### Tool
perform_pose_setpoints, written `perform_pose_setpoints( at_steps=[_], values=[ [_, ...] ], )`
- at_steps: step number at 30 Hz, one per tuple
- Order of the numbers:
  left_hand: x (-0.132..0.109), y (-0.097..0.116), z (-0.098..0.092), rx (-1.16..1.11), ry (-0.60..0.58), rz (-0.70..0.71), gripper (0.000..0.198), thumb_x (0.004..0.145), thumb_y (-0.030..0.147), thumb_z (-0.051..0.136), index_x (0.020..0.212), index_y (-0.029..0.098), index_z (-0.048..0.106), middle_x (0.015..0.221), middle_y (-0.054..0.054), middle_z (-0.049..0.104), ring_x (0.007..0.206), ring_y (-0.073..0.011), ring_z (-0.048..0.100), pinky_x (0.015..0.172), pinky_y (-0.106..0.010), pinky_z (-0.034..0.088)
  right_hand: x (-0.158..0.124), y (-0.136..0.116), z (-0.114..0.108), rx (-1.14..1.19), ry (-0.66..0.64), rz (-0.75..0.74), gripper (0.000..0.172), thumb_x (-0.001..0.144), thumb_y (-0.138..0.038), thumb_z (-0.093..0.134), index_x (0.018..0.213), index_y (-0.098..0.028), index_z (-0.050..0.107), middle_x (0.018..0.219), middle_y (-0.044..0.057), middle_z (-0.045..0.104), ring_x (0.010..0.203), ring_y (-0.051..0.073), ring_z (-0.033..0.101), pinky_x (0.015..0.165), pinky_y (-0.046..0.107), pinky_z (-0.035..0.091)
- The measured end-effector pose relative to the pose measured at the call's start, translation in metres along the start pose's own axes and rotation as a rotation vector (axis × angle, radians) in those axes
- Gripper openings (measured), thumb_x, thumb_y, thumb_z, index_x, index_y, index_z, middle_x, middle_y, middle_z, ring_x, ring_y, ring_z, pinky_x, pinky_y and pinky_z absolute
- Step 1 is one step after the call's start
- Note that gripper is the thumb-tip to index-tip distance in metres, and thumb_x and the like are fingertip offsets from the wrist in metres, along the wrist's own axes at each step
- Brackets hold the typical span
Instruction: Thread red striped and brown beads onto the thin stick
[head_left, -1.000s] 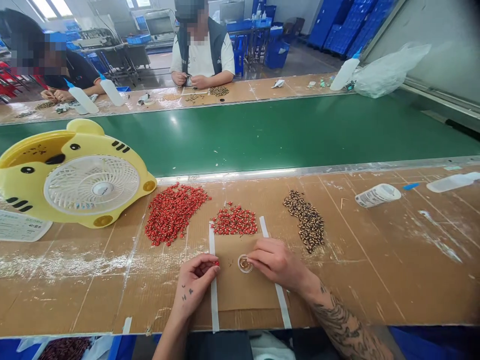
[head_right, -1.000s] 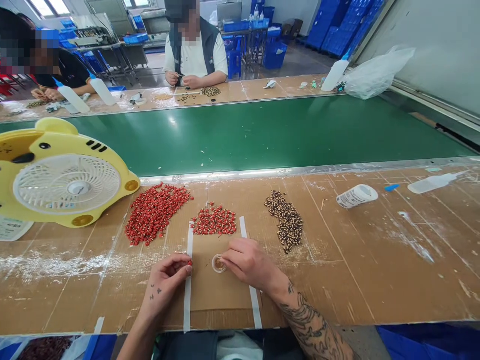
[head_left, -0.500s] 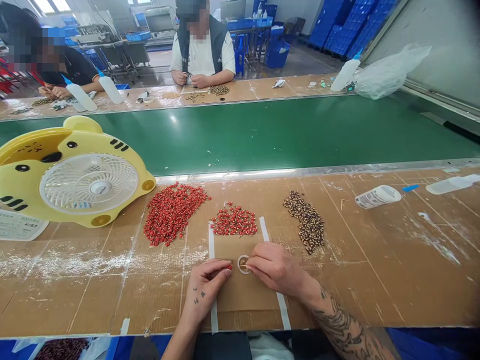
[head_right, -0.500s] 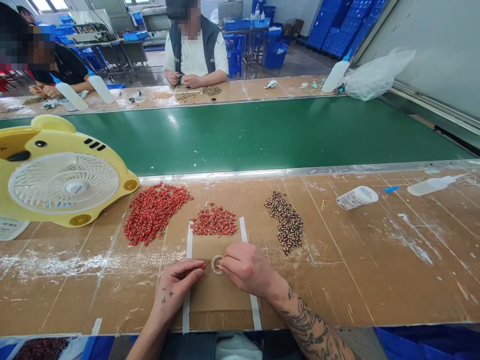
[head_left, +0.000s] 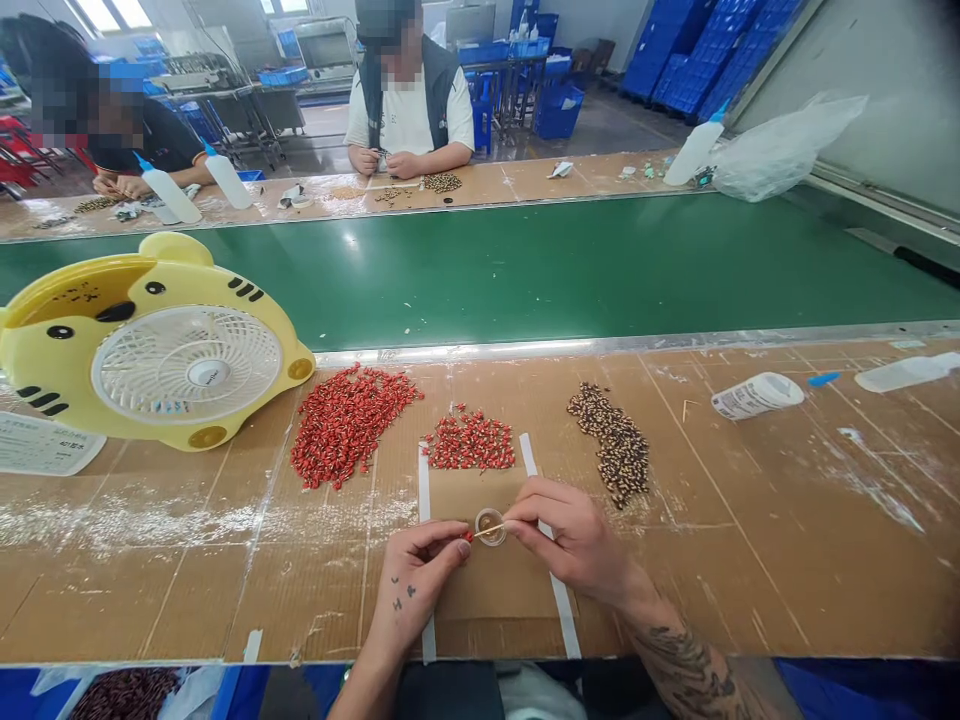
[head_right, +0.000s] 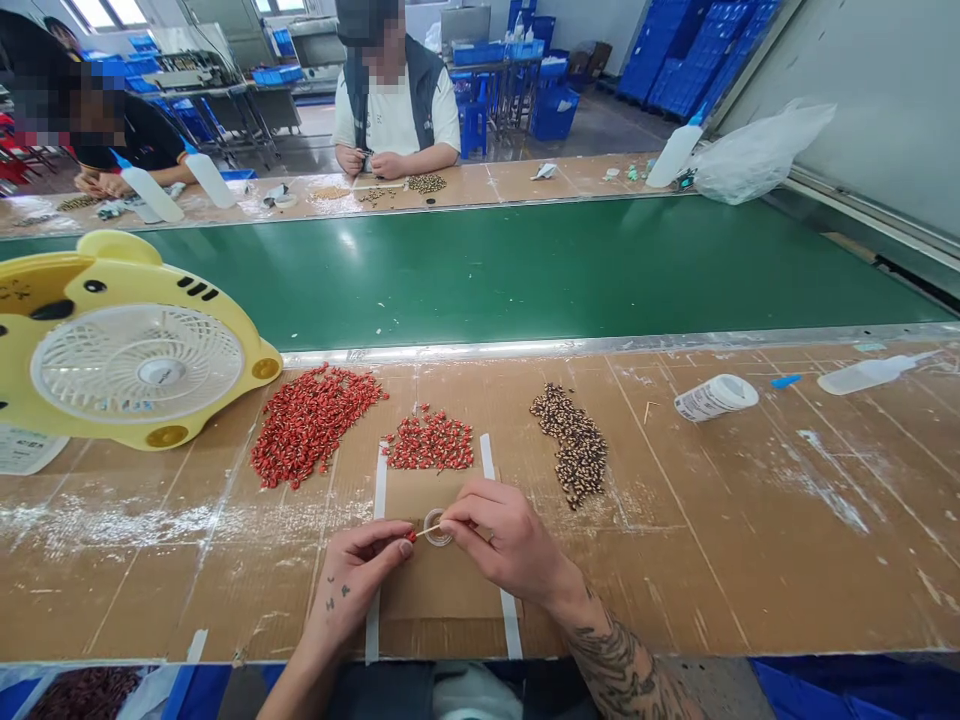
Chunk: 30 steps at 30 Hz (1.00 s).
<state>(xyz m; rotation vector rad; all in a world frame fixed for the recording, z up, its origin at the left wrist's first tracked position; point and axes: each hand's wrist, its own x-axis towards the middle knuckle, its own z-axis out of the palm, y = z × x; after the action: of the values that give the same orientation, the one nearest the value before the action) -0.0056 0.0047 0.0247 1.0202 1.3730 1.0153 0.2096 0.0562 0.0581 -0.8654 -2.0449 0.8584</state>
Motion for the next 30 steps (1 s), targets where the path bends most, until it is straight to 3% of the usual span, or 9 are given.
perform_pose_setpoints(
  at_steps=[8, 18, 24, 30],
  values=[
    [-0.004, 0.002, 0.002, -0.017, -0.007, 0.001, 0.014, 0.073, 0.028, 0.077, 0.082, 0.021, 0.084, 0.078, -0.007, 0.08, 0.066, -0.0194, 0.068, 0.061, -0.026, 0.053, -0.003, 0.005, 0.005, -0.014, -0.002, -0.013, 0.023, 0.101, -0.028, 0.055, 0.084, -0.018, 0.068, 0.073, 0.004, 0.064, 0.067, 0.016, 0.057, 0.062, 0.027, 0.043],
    [-0.005, -0.003, 0.001, -0.057, 0.023, 0.01, 0.012, 0.072, 0.028, 0.08, 0.081, 0.021, 0.084, 0.077, -0.007, 0.079, 0.066, -0.0186, 0.069, 0.061, -0.025, 0.054, -0.006, 0.001, 0.014, -0.056, 0.05, 0.065, 0.035, 0.101, -0.034, 0.053, 0.071, -0.018, 0.062, 0.064, 0.001, 0.056, 0.059, 0.014, 0.051, 0.057, 0.026, 0.037],
    [-0.005, -0.005, 0.001, -0.085, 0.049, -0.029, 0.014, 0.069, 0.029, 0.081, 0.08, 0.02, 0.084, 0.072, -0.006, 0.079, 0.063, -0.0173, 0.068, 0.06, -0.024, 0.054, -0.005, 0.005, 0.002, -0.038, 0.045, 0.075, 0.032, 0.099, -0.031, 0.055, 0.071, -0.017, 0.061, 0.065, 0.0, 0.055, 0.06, 0.013, 0.051, 0.058, 0.025, 0.037],
    [-0.003, 0.0, 0.001, -0.059, 0.024, -0.085, 0.023, 0.069, 0.038, 0.082, 0.081, 0.018, 0.084, 0.079, -0.008, 0.081, 0.071, -0.0209, 0.071, 0.066, -0.025, 0.055, -0.004, 0.014, 0.001, -0.291, -0.042, 0.145, 0.033, 0.097, -0.031, 0.06, 0.067, -0.017, 0.06, 0.067, 0.001, 0.057, 0.064, 0.015, 0.054, 0.061, 0.026, 0.038]
  ],
)
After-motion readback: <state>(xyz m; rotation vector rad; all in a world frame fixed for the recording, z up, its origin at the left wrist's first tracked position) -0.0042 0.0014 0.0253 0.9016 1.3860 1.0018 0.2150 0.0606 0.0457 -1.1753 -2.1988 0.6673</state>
